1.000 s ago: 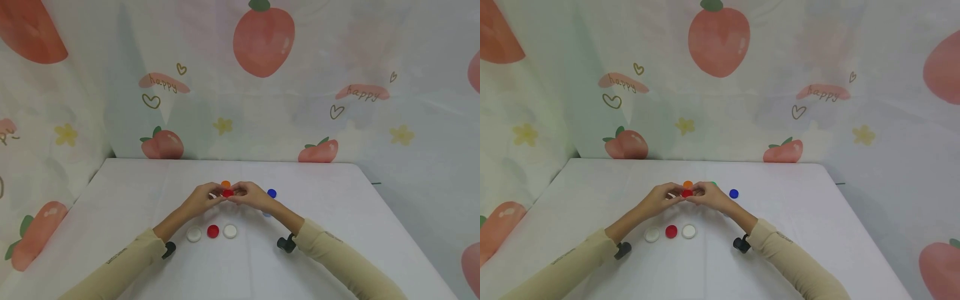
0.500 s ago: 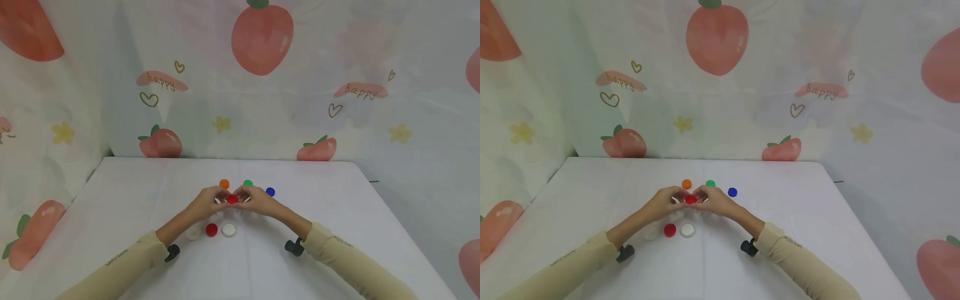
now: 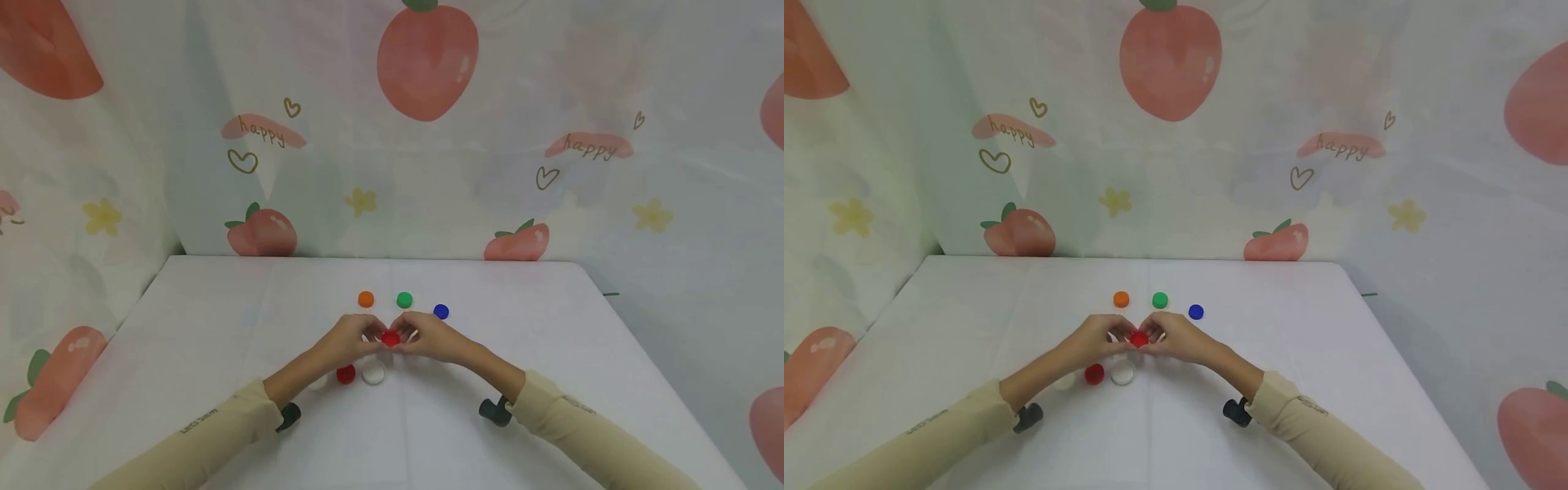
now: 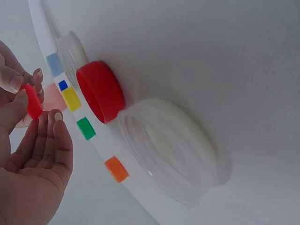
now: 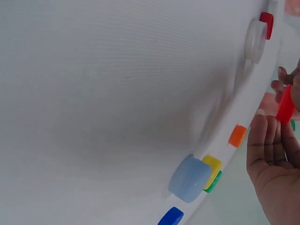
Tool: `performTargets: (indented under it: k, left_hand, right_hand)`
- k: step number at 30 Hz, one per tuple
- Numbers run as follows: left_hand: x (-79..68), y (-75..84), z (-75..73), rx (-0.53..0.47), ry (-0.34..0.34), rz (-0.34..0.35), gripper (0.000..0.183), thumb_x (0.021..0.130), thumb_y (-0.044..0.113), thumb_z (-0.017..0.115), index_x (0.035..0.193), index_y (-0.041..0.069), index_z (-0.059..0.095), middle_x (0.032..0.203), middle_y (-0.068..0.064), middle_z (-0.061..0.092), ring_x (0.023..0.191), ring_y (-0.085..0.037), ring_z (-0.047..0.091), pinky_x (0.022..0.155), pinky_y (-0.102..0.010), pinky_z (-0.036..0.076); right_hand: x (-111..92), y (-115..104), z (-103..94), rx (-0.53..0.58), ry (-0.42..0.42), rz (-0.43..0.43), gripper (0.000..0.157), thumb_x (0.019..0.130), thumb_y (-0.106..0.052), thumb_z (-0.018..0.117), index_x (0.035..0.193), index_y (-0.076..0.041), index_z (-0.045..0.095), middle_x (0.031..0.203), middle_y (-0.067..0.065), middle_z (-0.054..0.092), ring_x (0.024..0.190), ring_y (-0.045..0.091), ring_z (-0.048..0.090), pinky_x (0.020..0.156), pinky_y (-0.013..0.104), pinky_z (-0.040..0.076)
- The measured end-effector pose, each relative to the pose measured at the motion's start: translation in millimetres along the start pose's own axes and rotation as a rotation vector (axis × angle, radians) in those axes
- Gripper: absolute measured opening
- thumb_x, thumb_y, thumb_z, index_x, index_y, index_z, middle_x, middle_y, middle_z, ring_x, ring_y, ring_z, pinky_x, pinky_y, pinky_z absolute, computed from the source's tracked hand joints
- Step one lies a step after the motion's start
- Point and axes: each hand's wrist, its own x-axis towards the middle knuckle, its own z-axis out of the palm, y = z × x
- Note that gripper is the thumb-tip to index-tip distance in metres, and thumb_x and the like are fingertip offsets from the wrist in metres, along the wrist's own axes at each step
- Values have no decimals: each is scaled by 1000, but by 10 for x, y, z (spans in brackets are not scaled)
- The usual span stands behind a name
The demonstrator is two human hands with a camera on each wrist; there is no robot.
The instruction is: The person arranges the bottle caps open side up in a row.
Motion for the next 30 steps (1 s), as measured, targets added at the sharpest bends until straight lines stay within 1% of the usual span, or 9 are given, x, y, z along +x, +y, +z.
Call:
performTargets:
  k: [6,11,17,20,27,30]
  left_hand:
    - [7,45,71,29,-25,13,27,81,14,75,105,5,66,87,5,64,76,-8,56,69,-20,48]
    - [22,73,132,45,-45,13,26,80,12,75,104,5,66,84,5,63,74,-8,56,67,-18,48]
    - [43,105,204,92,-68,-21,30,79,13,77,106,7,65,84,7,61,75,-7,55,66,-15,47]
    - [43,116,232,97,-83,-42,31,79,13,77,107,8,64,83,8,60,76,-7,55,66,-15,47]
    - [31,122,316,92,-135,-67,30,79,10,76,106,9,62,81,8,58,74,-8,55,66,-16,47]
    - [31,115,348,118,-149,-67,30,79,11,76,105,11,61,80,9,57,74,-7,54,67,-16,46]
  right_hand:
    - [-72,25,4,-24,-21,36,29,81,-15,75,105,-6,61,89,-4,59,82,13,58,71,23,51]
    - [-107,67,16,-22,-39,49,29,81,-14,75,104,-6,61,87,-3,59,80,14,58,69,23,51]
    - [-154,114,44,-10,-58,17,30,81,-11,75,106,-5,60,88,-3,60,80,12,59,71,23,51]
    - [-170,113,63,-12,-66,8,31,81,-10,75,107,-3,59,90,-1,61,79,12,60,71,23,52]
    - [-192,140,134,-49,-93,47,30,80,-10,76,105,-3,60,88,-2,62,76,11,59,69,22,51]
    - [-194,157,162,-60,-100,50,30,79,-10,77,103,-3,60,86,-3,62,75,11,58,68,22,51]
